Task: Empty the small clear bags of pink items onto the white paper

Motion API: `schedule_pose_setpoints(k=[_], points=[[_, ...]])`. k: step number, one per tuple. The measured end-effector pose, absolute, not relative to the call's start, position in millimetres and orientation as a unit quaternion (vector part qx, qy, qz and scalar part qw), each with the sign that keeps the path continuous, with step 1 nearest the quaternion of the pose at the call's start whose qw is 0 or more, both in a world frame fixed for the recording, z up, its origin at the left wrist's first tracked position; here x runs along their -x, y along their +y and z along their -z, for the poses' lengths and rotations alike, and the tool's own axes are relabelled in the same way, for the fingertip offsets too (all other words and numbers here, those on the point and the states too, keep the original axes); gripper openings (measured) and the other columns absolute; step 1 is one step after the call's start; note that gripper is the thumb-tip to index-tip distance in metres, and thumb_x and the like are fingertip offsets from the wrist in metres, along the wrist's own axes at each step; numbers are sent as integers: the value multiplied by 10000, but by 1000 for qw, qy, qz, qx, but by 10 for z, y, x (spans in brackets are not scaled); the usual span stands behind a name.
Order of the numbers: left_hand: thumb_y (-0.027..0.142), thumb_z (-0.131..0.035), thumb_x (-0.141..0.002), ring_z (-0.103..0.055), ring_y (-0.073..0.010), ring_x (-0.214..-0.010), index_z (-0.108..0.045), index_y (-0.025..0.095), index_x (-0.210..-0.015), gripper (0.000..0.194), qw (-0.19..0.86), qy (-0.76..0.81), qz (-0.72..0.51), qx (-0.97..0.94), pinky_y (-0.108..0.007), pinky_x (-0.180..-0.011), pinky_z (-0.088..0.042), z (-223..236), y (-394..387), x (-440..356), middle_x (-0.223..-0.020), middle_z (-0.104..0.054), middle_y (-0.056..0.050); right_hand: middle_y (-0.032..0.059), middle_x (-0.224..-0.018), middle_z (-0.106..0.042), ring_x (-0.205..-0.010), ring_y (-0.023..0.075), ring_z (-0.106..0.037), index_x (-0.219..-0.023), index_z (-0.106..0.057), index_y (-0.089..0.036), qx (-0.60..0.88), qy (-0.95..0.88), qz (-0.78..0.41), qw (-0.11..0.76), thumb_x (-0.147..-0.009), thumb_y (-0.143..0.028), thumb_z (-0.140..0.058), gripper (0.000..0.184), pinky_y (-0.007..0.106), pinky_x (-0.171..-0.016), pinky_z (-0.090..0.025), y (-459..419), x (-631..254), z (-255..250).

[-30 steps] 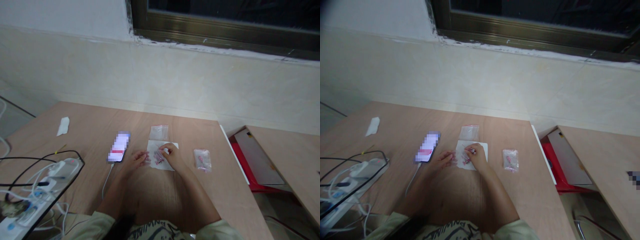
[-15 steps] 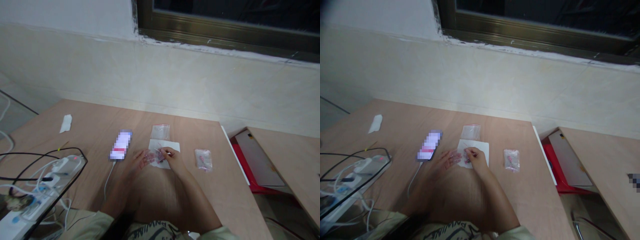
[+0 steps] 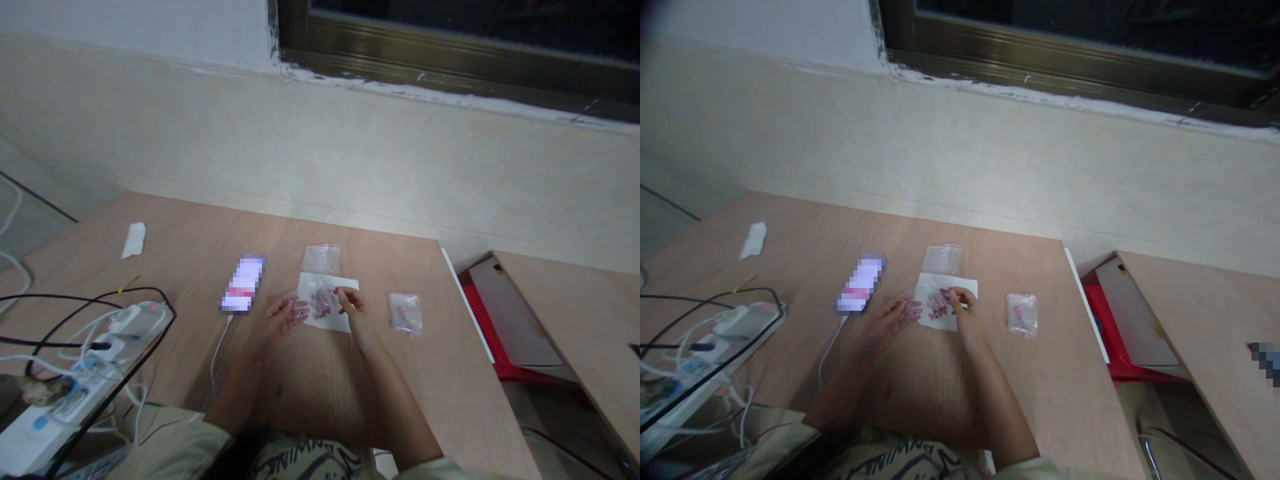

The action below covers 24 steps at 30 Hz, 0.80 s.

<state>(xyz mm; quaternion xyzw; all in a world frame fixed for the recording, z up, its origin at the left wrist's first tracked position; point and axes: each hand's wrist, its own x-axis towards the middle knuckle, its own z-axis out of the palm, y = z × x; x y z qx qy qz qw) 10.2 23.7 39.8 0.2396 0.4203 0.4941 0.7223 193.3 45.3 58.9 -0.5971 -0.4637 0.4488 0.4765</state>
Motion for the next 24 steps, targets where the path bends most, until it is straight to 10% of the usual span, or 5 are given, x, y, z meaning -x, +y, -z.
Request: schedule_pose_setpoints(k=[24], points=[[171, -689, -652, -589, -252, -988, -578, 149, -875, 250, 728, 405, -498, -241, -424, -920, -433, -384, 431, 2, -984, -655, -73, 74, -769, -573, -763, 188, -527, -703, -623, -162, 656, -635, -256, 318, -715, -154, -523, 101, 325, -734, -411, 523, -1993, -155]])
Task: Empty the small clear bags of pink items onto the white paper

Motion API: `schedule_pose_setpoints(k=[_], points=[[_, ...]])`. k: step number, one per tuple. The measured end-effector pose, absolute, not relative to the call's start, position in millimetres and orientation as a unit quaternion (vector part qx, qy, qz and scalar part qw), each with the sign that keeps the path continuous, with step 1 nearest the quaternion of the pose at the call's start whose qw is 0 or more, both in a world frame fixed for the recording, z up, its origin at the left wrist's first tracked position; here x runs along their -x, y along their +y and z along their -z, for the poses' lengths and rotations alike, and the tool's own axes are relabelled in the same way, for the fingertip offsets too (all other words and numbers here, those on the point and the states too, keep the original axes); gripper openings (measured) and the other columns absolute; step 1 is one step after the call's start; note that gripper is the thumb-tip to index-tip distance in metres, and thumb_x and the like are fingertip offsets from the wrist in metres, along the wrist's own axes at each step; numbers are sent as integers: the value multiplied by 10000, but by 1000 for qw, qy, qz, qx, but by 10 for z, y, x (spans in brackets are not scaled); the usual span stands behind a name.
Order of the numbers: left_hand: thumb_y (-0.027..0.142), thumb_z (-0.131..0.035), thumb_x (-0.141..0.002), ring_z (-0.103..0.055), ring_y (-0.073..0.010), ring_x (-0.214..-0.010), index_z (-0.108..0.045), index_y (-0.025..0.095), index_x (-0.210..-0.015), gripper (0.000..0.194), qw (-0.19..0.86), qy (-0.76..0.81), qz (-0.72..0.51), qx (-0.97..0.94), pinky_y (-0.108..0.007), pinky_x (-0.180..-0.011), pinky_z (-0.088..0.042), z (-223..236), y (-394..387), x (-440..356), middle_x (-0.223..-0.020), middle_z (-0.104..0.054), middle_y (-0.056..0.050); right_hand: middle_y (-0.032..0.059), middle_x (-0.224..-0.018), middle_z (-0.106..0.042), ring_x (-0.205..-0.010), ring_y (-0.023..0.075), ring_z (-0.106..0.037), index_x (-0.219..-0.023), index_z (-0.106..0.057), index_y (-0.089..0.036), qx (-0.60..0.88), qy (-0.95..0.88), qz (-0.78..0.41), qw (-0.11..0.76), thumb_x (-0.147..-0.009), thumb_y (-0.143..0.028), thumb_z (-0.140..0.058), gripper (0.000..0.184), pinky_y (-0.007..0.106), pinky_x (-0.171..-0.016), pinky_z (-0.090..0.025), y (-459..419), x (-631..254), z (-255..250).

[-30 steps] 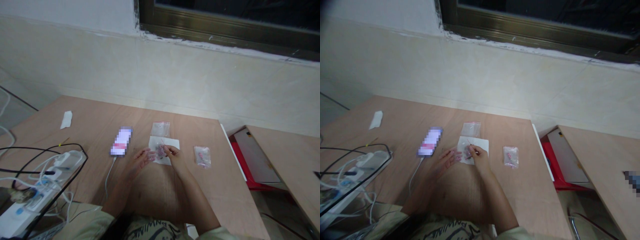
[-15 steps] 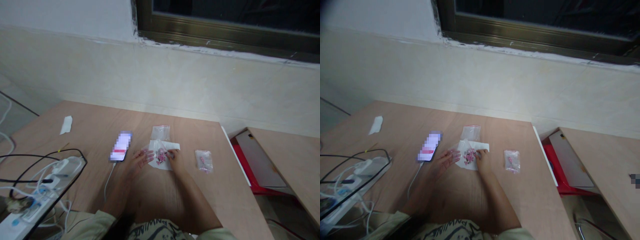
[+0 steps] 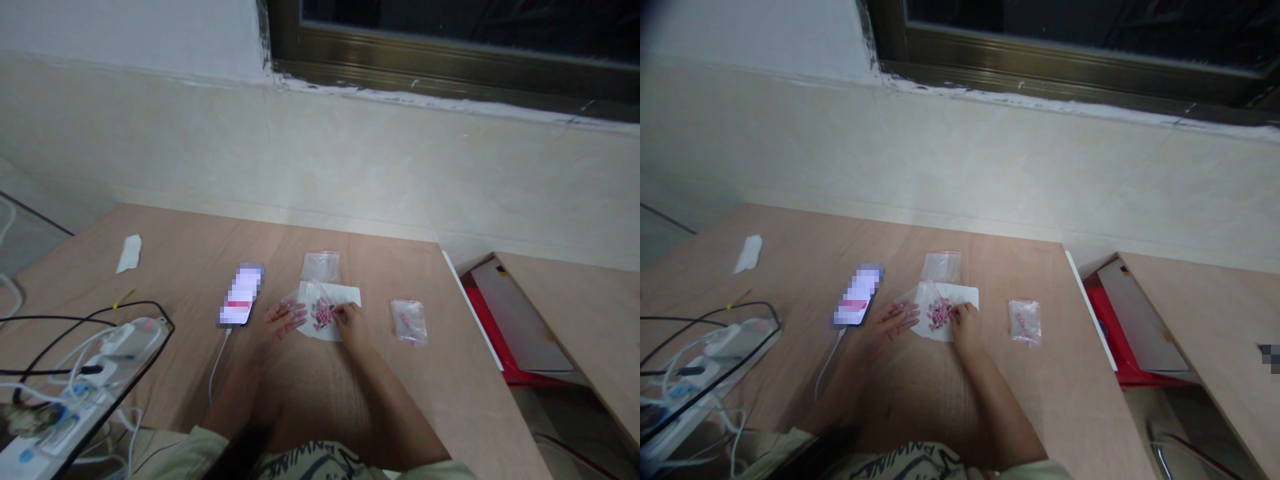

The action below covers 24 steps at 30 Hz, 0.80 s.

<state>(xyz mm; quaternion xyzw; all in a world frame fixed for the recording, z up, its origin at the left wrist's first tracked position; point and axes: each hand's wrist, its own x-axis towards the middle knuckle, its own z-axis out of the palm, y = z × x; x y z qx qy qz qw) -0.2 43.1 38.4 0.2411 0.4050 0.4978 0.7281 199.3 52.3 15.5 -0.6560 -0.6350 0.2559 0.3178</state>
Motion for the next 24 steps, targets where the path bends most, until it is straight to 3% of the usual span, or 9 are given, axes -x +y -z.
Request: schedule_pose_setpoints(k=[10, 17, 24], points=[[139, -670, -654, -639, -212, -819, -600, 134, -850, 209, 723, 430, -499, -206, -392, -851, -468, -467, 244, -41, -851, -680, -64, 47, -677, -612, -578, 145, -485, -668, -611, -159, 646, -551, -335, 409, -674, -342, -540, 197, 275, -567, -382, 527, -2041, -305], [124, -653, -682, -642, -201, -793, -606, 118, -879, 203, 739, 415, -495, -193, -363, -809, -483, -471, 238, -72, -848, -683, -79, 45, -729, -633, -635, 143, -521, -695, -619, -166, 587, -549, -417, 425, -675, -359, -561, 202, 272, -615, -404, 498, -2000, -711], [162, -609, -735, -642, -227, -842, -607, 109, -889, 163, 745, 407, -490, -197, -382, -830, -473, -477, 347, -90, -840, -688, -97, 20, -658, -592, -628, 141, -520, -658, -590, -166, 555, -510, -480, 449, -663, -369, -590, 203, 268, -588, -413, 591, -1997, -650]])
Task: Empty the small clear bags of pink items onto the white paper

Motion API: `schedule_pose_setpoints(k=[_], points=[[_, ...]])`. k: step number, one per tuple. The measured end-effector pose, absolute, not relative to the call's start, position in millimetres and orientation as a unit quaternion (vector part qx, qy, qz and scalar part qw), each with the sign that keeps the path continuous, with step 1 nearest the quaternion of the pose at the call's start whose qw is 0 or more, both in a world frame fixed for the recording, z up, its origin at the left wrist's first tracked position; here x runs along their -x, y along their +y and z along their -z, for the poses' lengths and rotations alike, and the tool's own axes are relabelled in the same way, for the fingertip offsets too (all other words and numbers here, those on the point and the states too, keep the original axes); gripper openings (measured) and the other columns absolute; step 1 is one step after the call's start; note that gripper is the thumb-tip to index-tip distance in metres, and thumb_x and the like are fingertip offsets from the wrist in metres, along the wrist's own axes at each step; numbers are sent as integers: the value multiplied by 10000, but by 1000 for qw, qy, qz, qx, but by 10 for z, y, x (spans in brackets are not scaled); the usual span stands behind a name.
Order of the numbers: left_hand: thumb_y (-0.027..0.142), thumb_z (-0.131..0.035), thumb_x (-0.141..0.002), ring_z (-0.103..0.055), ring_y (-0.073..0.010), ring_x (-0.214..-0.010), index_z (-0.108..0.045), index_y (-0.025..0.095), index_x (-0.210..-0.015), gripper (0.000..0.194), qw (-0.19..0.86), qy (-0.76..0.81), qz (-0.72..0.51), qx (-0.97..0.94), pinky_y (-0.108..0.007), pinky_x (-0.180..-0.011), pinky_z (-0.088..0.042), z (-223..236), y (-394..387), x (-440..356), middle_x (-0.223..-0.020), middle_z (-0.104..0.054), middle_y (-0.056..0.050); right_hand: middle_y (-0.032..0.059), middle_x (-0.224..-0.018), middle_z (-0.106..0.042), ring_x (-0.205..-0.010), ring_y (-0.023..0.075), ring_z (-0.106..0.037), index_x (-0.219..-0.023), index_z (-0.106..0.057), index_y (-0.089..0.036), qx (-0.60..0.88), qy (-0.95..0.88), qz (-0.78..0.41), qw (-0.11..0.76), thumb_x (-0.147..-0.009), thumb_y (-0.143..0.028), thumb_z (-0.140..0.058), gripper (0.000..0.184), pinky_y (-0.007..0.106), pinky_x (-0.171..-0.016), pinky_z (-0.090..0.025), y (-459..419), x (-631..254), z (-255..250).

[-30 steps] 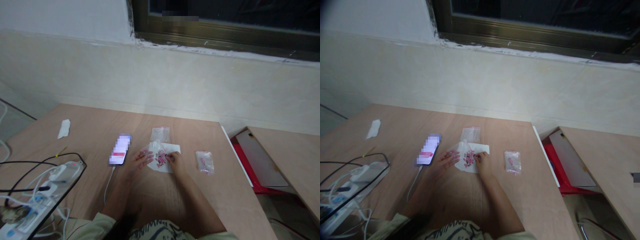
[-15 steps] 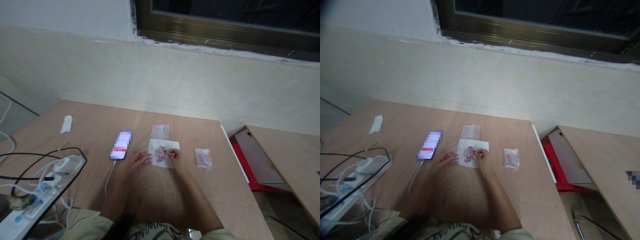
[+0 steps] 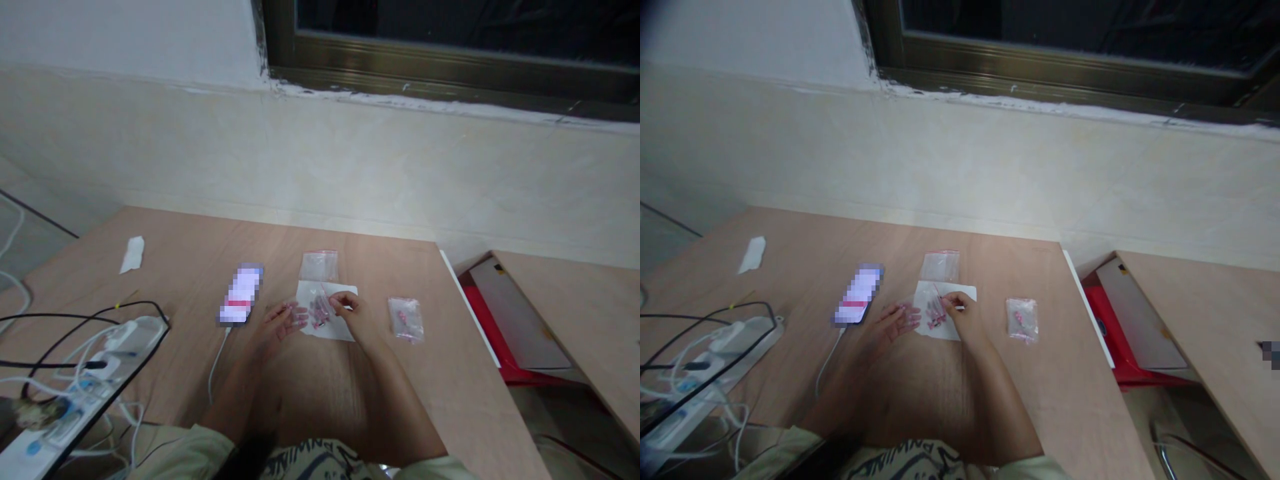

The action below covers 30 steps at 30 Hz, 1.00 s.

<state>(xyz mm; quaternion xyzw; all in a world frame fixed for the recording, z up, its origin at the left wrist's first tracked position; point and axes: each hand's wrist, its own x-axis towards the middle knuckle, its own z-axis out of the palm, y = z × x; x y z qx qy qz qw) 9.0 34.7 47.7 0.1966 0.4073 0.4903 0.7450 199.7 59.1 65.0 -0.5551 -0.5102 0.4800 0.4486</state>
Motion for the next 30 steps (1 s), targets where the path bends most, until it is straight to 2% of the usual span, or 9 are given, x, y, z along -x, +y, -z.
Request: schedule_pose_setpoints(k=[5, 12, 18, 22, 25, 27, 30], points=[[156, -588, -762, -639, -221, -853, -601, 108, -906, 153, 744, 405, -488, -211, -352, -827, -478, -485, 411, -79, -862, -688, -80, 3, -625, -566, -600, 127, -509, -664, -583, -156, 534, -504, -512, 445, -666, -390, -605, 235, 267, -593, -415, 658, -2023, -621], [136, -660, -692, -653, -197, -782, -608, 116, -871, 188, 730, 432, -481, -220, -339, -788, -500, -535, 402, -65, -836, -684, -69, 10, -658, -587, -631, 132, -529, -693, -605, -160, 528, -507, -517, 443, -680, -349, -605, 189, 271, -613, -429, 665, -2030, -652], [128, -664, -681, -655, -173, -709, -616, 125, -845, 171, 733, 446, -469, -209, -301, -731, -508, -539, 334, -64, -812, -683, -60, 35, -771, -640, -728, 153, -571, -735, -634, -173, 537, -548, -481, 424, -677, -283, -606, 128, 295, -685, -442, 600, -2013, -722], [126, -650, -695, -650, -179, -749, -618, 135, -834, 143, 737, 437, -473, -204, -307, -755, -501, -486, 279, -72, -817, -683, -62, 45, -831, -647, -783, 163, -578, -764, -644, -186, 531, -588, -459, 403, -667, -249, -599, 124, 296, -687, -442, 537, -1986, -762], [126, -643, -701, -646, -179, -777, -619, 136, -870, 171, 742, 426, -476, -204, -310, -767, -499, -438, 248, -79, -837, -684, -66, 56, -918, -647, -854, 173, -575, -788, -651, -196, 497, -602, -484, 395, -690, -284, -581, 149, 301, -715, -444, 519, -1979, -743], [127, -646, -696, -646, -171, -756, -619, 132, -859, 166, 738, 421, -486, -202, -303, -752, -504, -410, 238, -75, -816, -684, -58, 63, -911, -648, -817, 172, -577, -816, -644, -188, 510, -586, -491, 396, -718, -311, -549, 185, 300, -693, -450, 537, -1994, -673], [129, -657, -685, -643, -155, -708, -612, 126, -792, 116, 728, 423, -505, -191, -292, -723, -512, -382, 239, -49, -770, -681, -45, 75, -856, -638, -723, 168, -556, -816, -633, -162, 603, -570, -407, 383, -699, -243, -545, 168, 305, -655, -444, 596, -2038, -481]])
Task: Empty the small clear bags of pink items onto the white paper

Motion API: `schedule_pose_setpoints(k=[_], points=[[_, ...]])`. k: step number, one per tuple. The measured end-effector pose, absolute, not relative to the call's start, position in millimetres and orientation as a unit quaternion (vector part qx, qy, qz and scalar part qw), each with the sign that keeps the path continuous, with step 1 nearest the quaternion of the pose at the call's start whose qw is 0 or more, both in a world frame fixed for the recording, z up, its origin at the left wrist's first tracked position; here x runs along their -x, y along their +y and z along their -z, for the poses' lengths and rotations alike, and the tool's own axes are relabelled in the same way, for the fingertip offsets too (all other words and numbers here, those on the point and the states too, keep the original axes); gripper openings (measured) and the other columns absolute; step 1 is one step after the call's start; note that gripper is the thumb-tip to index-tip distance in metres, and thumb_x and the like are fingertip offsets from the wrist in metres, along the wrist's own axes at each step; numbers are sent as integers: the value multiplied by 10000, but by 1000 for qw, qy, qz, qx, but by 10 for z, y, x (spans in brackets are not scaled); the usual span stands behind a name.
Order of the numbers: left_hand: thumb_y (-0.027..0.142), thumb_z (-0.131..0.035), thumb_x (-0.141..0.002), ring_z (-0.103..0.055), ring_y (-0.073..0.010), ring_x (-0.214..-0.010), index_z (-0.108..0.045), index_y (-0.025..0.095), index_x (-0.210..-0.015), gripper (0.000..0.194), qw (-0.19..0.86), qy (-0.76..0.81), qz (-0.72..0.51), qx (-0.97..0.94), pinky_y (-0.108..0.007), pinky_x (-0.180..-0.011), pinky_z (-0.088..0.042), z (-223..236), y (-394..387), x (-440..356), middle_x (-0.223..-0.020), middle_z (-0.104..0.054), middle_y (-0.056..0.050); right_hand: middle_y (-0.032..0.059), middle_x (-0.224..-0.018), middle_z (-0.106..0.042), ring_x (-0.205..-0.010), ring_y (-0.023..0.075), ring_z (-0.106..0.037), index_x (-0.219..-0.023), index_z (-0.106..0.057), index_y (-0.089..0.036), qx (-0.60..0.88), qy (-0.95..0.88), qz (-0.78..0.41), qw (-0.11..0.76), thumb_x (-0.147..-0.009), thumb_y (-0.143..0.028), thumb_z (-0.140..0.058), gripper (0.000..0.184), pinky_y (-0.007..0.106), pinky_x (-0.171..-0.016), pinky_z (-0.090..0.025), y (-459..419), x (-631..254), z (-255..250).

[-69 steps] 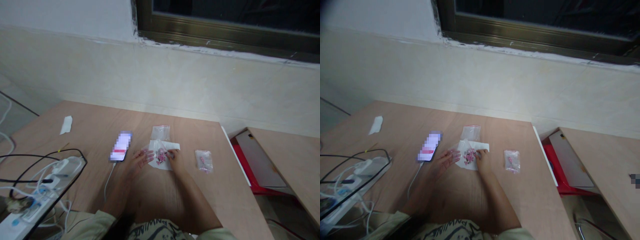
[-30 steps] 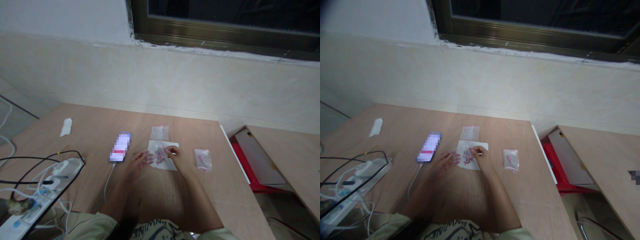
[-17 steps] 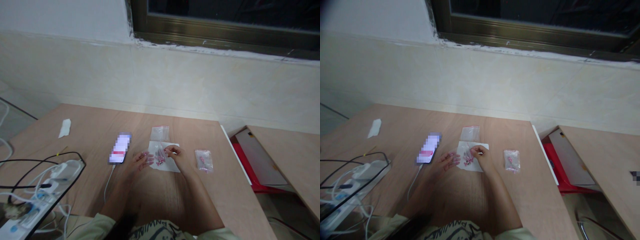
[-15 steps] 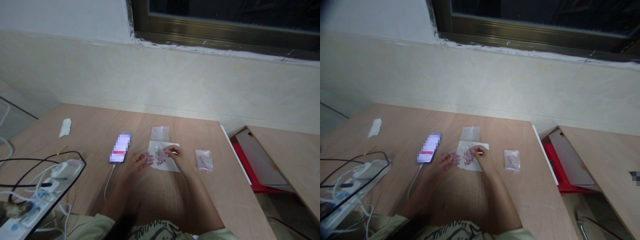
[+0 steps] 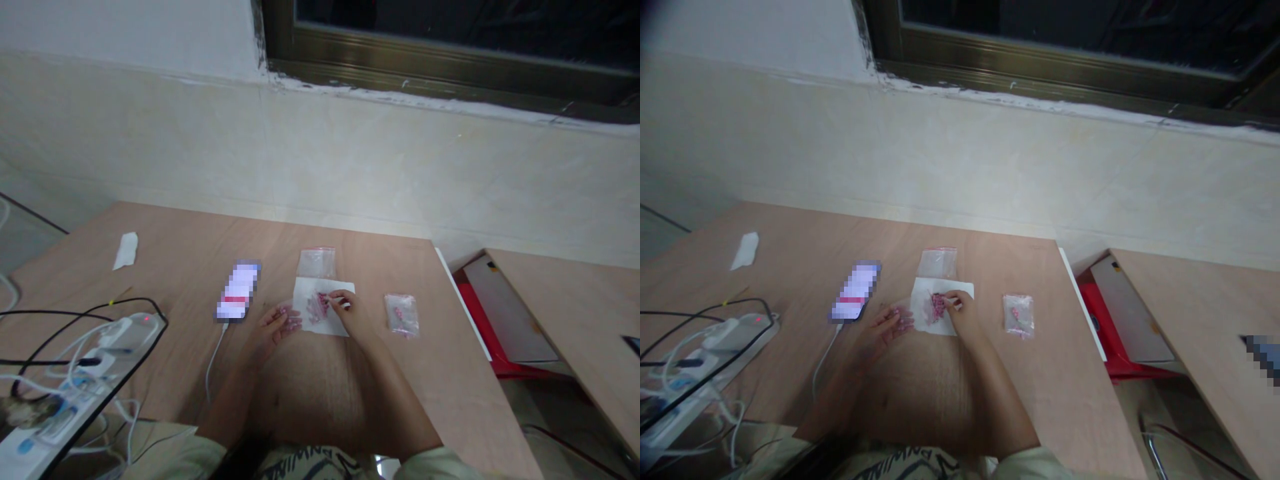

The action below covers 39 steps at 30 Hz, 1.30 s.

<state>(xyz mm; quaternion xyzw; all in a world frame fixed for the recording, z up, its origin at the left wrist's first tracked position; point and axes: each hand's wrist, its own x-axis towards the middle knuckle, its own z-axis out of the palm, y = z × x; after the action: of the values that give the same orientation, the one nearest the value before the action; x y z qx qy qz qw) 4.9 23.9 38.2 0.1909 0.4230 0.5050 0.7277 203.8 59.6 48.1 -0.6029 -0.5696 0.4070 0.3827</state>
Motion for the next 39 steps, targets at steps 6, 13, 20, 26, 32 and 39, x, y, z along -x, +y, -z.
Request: schedule_pose_setpoints(k=[6, 13, 20, 26, 32, 39], points=[[126, -655, -689, -636, -146, -677, -608, 129, -751, 78, 720, 441, -501, -187, -277, -701, -512, -427, 279, -5, -731, -676, -35, 57, -824, -582, -826, 186, -518, -751, -651, -181, 622, -653, -275, 332, -647, -74, -540, 187, 338, -778, -408, 684, -2055, -154], [116, -648, -687, -644, -162, -697, -621, 120, -777, 94, 722, 444, -496, -188, -318, -743, -509, -514, 407, -26, -729, -685, -43, 68, -855, -556, -848, 185, -492, -766, -638, -169, 595, -698, -287, 278, -681, -59, -522, 181, 312, -759, -397, 765, -2038, -155], [122, -667, -670, -643, -160, -708, -631, 121, -758, 95, 726, 441, -488, -201, -290, -701, -522, -514, 498, -15, -730, -684, -37, 53, -766, -581, -750, 171, -507, -682, -596, -159, 617, -653, -306, 313, -690, -127, -560, 49, 301, -715, -391, 765, -2096, -390], [134, -654, -692, -639, -168, -729, -623, 123, -797, 109, 731, 437, -481, -205, -295, -717, -521, -488, 449, -46, -762, -684, -46, 15, -668, -564, -635, 149, -480, -658, -573, -180, 591, -628, -342, 373, -691, -212, -575, 47, 275, -620, -380, 696, -1984, -777], [151, -642, -707, -633, -178, -770, -588, 143, -822, 127, 722, 430, -495, -217, -314, -749, -509, -462, 358, -90, -791, -680, -34, 41, -727, -580, -744, 173, -505, -654, -601, -187, 560, -655, -324, 390, -710, -207, -555, 74, 318, -717, -395, 602, -1831, -837], [152, -671, -665, -616, -179, -818, -574, 165, -837, 198, 674, 463, -516, -253, -282, -768, -475, -458, 215, -128, -865, -664, -39, 45, -855, -612, -718, 154, -554, -824, -622, -205, 529, -601, -443, 403, -767, -383, -496, 225, 272, -609, -439, 381, -1801, -832]])
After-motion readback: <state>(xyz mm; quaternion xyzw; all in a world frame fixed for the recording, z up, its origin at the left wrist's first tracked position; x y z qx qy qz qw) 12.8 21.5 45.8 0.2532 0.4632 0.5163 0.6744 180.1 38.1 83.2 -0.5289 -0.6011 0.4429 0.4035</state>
